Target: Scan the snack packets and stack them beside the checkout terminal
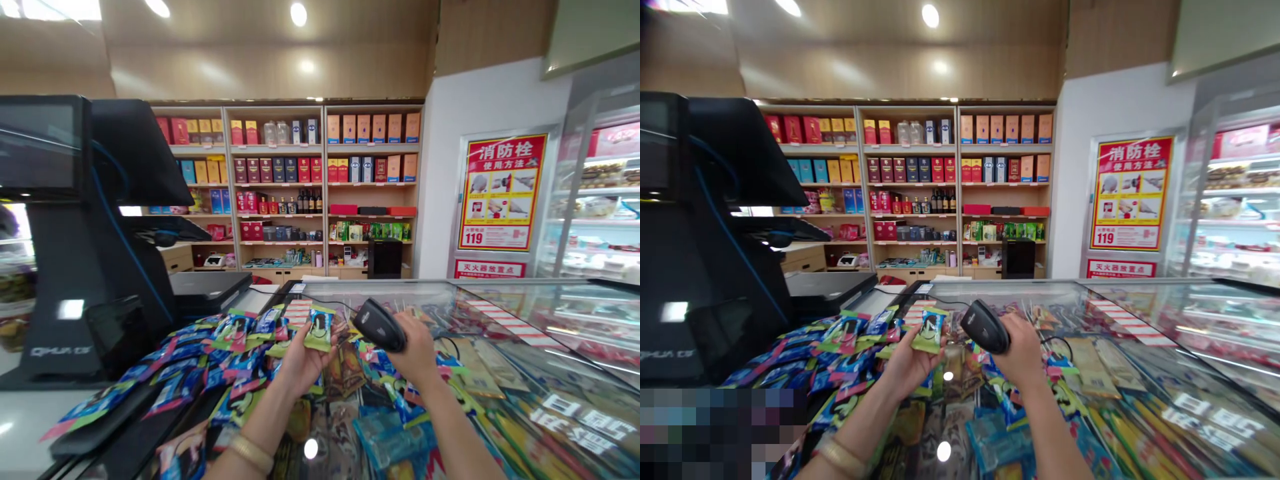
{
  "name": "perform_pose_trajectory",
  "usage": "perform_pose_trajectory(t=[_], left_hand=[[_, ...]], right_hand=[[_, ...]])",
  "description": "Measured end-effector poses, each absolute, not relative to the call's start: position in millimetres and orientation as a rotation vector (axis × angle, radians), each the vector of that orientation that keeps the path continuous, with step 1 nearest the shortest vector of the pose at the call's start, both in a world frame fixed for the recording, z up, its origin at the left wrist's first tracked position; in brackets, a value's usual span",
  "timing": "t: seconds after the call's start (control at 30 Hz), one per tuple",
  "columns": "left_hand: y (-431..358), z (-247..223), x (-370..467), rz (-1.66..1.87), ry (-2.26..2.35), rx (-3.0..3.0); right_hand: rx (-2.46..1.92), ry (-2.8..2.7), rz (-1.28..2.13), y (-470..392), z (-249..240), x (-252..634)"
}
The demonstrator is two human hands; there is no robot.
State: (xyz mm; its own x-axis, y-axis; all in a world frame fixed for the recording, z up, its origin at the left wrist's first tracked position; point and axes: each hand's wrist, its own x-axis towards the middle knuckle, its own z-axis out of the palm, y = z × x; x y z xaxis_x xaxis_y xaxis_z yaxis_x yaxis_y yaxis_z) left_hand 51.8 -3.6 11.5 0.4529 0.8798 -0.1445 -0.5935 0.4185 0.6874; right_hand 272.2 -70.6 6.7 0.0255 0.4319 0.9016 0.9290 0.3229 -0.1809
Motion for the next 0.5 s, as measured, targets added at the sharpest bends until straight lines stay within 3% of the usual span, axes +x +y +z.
perform_pose_trajectory(t=[0.33, 0.5], left_hand=[[8, 0, 52, 1.645, 1.057, 1.831], [4, 6, 45, 1.721, 1.189, 2.025]], right_hand=[[-1.23, -1.714, -0.587, -74, 9, 265], [-1.209, -1.801, -0.535, -74, 8, 259]])
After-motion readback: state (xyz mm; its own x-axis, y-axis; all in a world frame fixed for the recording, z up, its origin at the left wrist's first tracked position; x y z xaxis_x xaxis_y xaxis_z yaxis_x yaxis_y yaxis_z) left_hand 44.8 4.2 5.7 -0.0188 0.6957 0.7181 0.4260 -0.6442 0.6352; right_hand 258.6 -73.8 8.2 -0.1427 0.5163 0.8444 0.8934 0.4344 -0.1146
